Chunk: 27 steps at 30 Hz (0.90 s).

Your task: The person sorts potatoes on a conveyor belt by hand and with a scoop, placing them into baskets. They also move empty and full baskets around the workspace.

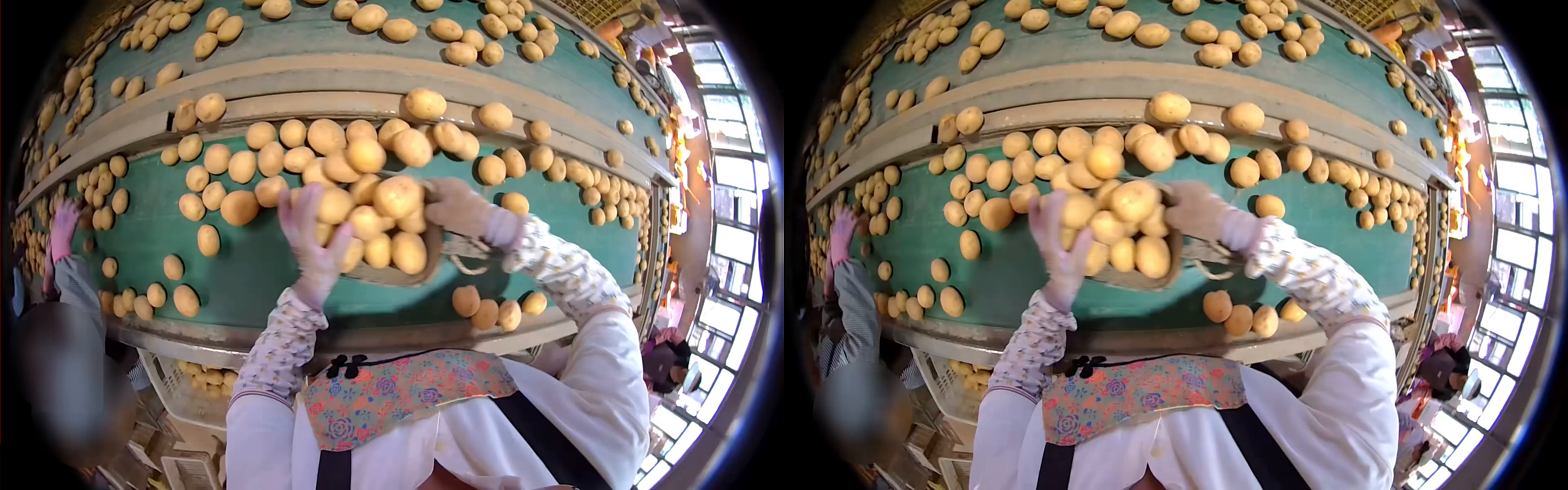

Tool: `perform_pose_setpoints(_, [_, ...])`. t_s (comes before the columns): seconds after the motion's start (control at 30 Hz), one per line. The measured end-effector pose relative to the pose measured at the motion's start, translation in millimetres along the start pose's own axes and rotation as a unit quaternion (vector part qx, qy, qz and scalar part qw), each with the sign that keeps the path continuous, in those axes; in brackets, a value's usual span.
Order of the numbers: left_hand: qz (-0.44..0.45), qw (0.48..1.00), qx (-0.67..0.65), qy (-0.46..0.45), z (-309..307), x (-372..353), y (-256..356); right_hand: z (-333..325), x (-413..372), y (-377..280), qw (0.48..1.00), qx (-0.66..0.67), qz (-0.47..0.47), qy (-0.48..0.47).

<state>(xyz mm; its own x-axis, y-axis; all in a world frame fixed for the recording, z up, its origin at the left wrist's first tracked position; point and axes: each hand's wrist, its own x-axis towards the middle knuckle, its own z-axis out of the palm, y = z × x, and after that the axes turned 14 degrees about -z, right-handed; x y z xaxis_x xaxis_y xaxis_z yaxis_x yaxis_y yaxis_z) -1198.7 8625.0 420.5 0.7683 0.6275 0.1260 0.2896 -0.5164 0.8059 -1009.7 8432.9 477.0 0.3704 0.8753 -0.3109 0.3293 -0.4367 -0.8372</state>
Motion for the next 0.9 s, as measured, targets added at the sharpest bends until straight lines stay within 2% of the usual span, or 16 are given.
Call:
perform_pose_setpoints(0.1, [-0.04,0.993,-0.111,0.001,-30.9,9.5,-32.4,48.9,19.3,-30.2,0.982,0.183,-0.049,0.019])
perform_pose_setpoints(0.17, [-0.04,0.998,-0.035,-0.043,-75.2,7.0,-35.1,82.8,26.9,-60.2,0.989,0.126,-0.066,0.045])
perform_pose_setpoints(0.2, [0.009,0.999,0.007,-0.034,-102.8,10.0,-30.6,103.5,33.9,-63.7,0.981,0.094,-0.147,0.085])
perform_pose_setpoints(0.23, [0.087,0.995,0.047,0.004,-127.5,9.1,-23.2,108.0,35.4,-91.6,0.978,0.058,-0.172,0.103])
perform_pose_setpoints(0.27, [0.112,0.992,0.042,0.042,-149.9,1.6,-25.9,122.4,35.4,-107.2,0.971,0.176,-0.141,0.074])
perform_pose_setpoints(0.33, [0.126,0.981,0.04,0.145,-190.0,-24.1,-36.4,150.0,42.4,-155.0,0.982,0.134,-0.135,-0.003])
perform_pose_setpoints(0.37, [0.136,0.967,0.115,0.184,-218.4,-41.0,-41.9,161.1,49.3,-190.1,0.986,-0.027,-0.156,-0.055])
perform_pose_setpoints(0.43, [0.087,0.932,0.188,0.298,-264.3,-91.1,-76.8,204.7,55.9,-227.0,0.96,-0.079,-0.243,-0.117])
perform_pose_setpoints(0.53, [-0.164,0.889,0.02,0.428,-295.9,-177.6,-88.6,315.0,76.8,-264.3,0.868,-0.239,-0.382,-0.209])
perform_pose_setpoints(0.6, [-0.227,0.875,0.057,0.424,-298.0,-208.5,-115.7,404.5,94.4,-271.1,0.718,-0.454,-0.477,-0.226])
perform_pose_setpoints(0.63, [-0.254,0.869,0.081,0.416,-296.7,-217.6,-131.8,410.0,91.2,-275.8,0.681,-0.49,-0.495,-0.225])
perform_pose_setpoints(0.7, [-0.294,0.864,0.132,0.385,-298.7,-221.3,-165.8,392.6,76.4,-272.3,0.78,-0.343,-0.471,-0.227])
perform_pose_setpoints(0.8, [-0.313,0.867,0.216,0.324,-302.5,-209.5,-207.2,299.5,52.1,-235.7,0.858,-0.183,-0.476,-0.051])
perform_pose_setpoints(0.83, [-0.308,0.866,0.252,0.303,-301.9,-200.9,-221.9,293.6,62.7,-209.2,0.86,-0.31,-0.404,0.024])
perform_pose_setpoints(0.87, [-0.286,0.87,0.292,0.277,-298.2,-189.3,-234.7,228.8,47.7,-192.5,0.927,-0.161,-0.336,-0.037])
perform_pose_setpoints(0.9, [-0.248,0.876,0.33,0.249,-294.8,-175.1,-247.8,184.6,27.5,-180.5,0.95,-0.212,-0.227,0.019])
